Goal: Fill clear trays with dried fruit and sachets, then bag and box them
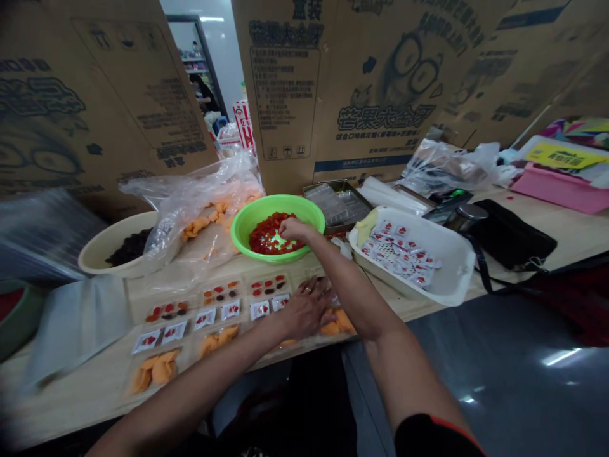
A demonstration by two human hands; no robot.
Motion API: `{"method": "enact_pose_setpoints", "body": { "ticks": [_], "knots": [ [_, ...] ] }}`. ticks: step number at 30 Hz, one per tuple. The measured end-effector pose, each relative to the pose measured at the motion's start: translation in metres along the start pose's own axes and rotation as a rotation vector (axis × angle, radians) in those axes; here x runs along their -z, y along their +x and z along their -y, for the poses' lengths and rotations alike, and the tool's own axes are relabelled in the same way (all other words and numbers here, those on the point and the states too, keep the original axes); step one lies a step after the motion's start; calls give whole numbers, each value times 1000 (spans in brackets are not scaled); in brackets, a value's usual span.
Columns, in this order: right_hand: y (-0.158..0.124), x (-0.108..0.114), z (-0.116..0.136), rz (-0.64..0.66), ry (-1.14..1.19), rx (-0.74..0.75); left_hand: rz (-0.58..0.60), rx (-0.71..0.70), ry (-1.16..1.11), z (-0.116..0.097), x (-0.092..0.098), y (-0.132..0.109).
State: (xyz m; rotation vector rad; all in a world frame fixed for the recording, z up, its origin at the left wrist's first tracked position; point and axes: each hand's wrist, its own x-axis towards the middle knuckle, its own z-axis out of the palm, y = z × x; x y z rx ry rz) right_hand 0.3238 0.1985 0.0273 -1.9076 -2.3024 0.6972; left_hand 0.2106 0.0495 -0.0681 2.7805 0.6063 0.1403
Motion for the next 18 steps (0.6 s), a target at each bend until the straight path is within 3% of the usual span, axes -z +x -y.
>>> {"method": "enact_pose_setpoints", "body": {
  "ticks": [2,4,6,8,10,13,18],
  "knots": [
    [-28,12,-14,-116,169,19,-35,-17,-51,0,4,-10],
    [-64,15,-30,-180,414,105,-104,54,-137,5,11,-17],
    [-98,4,-42,-134,560,151,-204,242,-239,16,21,-21],
    [-121,-20,-47,-66,501,94,-283,447,-323,29,29,-21],
    [-130,-48,-45,-39,342,15,-308,554,-361,40,35,-20],
    [-127,-75,-44,-65,184,-18,-272,543,-361,48,38,-17],
    [-122,-68,-62,-177,104,-122,-214,490,-319,45,40,-6]
  ]
}}
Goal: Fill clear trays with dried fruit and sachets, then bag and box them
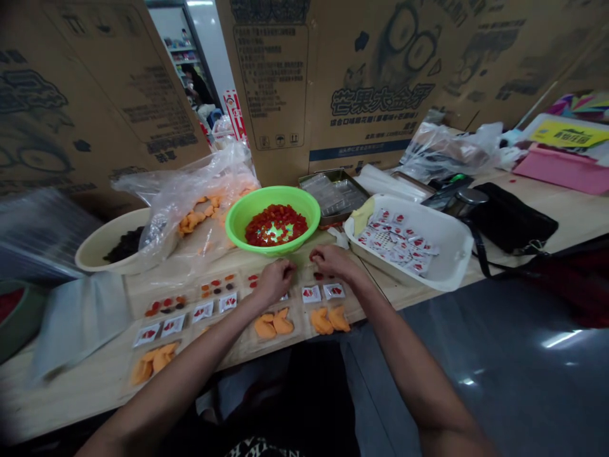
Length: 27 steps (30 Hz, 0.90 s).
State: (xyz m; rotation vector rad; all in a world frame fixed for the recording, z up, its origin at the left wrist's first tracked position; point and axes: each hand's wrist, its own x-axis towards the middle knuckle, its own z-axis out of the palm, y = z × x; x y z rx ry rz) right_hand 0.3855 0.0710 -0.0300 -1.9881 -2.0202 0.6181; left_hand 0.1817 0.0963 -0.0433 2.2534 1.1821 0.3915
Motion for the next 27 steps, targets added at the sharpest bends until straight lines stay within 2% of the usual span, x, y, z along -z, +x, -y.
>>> {"method": "enact_pose_setpoints", "body": {
  "ticks": [4,7,10,13,17,20,22,24,27],
  "knots": [
    [-1,13,-12,-16,7,-35,84,-103,129,-20,-6,13],
    [-4,13,-14,-31,80,-35,157,-182,235,-35,-16,20],
    [-8,9,-18,-49,124,-56,180,-207,286,-43,-26,23],
    [-10,5,-20,-90,131,-74,170,-213,286,-40,-27,23],
    [-11,-2,-13,-73,42,-17,88,-166,257,-26,-14,22],
    [-11,-4,-2,18,-75,-7,138,-123,279,-17,-7,19],
    [-12,-1,2,1,-108,-22,176,-138,279,-15,-5,15],
    [-12,4,0,-61,-95,-47,124,-175,233,-13,1,10],
    [-15,12,-9,-66,-37,-83,-106,-235,122,-9,23,10]
  ]
}}
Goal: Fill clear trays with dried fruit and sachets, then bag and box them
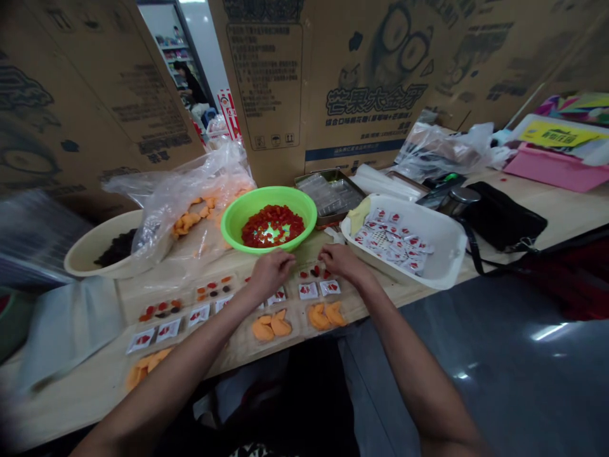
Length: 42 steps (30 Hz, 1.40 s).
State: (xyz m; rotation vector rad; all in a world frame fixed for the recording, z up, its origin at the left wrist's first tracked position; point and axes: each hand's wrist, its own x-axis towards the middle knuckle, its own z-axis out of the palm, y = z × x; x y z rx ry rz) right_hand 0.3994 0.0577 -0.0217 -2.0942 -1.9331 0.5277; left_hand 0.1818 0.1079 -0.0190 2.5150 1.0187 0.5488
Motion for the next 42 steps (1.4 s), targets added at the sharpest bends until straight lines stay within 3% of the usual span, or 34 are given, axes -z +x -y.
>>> {"method": "enact_pose_setpoints", "body": {
  "ticks": [2,4,7,10,13,17,20,24,27,31,34,36,38,40,42],
  "knots": [
    [-1,2,-7,11,14,-34,-159,10,0,12,22,9],
    [-1,0,-12,4,3,-55,-175,91,90,30,42,26],
    [0,-3,-14,22,-8,-3,97,256,266,60,60,59],
    [-1,-2,-12,-14,-34,13,362,271,294,80,58,86],
    [-10,1,-10,-84,-97,-40,503,210,266,87,48,102],
    [-31,-8,-10,56,-153,7,582,141,229,87,41,106],
    [-43,-20,-12,113,-237,27,576,115,200,87,42,103],
    [-45,-20,-13,58,-225,15,481,117,167,89,45,98],
    [-30,-6,0,-14,-109,14,327,163,151,90,45,99],
    [13,22,39,-178,5,77,116,210,121,87,49,97],
    [35,43,52,-246,-32,103,-32,197,-7,78,56,74],
    [35,49,44,-176,-126,65,-120,121,-140,68,57,46],
    [25,44,28,-37,-235,-19,-113,37,-233,56,50,16],
    [11,29,13,77,-305,-94,-7,16,-270,41,36,-9],
    [-1,9,6,109,-330,-116,110,15,-241,26,18,-20]
  ]
}}
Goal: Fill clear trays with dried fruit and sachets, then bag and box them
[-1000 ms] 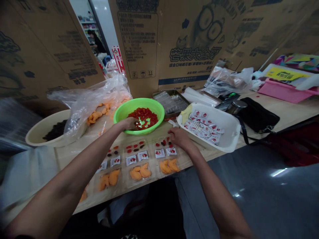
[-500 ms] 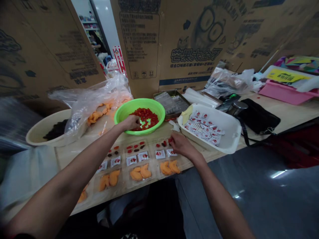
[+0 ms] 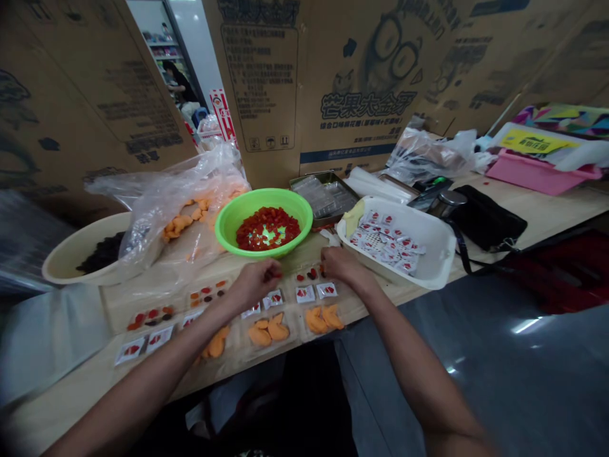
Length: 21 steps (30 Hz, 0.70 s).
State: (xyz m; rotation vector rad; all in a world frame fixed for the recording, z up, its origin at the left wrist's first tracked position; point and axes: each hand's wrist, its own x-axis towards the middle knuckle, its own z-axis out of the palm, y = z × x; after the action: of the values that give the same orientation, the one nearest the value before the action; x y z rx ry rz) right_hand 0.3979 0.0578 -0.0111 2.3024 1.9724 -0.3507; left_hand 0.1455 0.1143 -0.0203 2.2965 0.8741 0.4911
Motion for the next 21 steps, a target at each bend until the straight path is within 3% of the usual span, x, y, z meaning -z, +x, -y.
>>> {"method": "enact_pose_setpoints", "body": {
  "ticks": [5,9,14,18,21],
  "knots": [
    [-9,-26,10,-65,-26,6,55,-36,236,-14,-41,25],
    [-10,-25,2,-125,-11,-87,100,-33,311,-9,-54,46],
    [-15,-39,-9,-194,-47,-205,140,-54,338,-4,-65,45],
    [-19,-44,-12,-171,-4,-237,128,-66,379,-17,-51,35],
    [-20,-39,-8,-188,58,-144,-47,-84,397,-21,-9,44]
  ]
}}
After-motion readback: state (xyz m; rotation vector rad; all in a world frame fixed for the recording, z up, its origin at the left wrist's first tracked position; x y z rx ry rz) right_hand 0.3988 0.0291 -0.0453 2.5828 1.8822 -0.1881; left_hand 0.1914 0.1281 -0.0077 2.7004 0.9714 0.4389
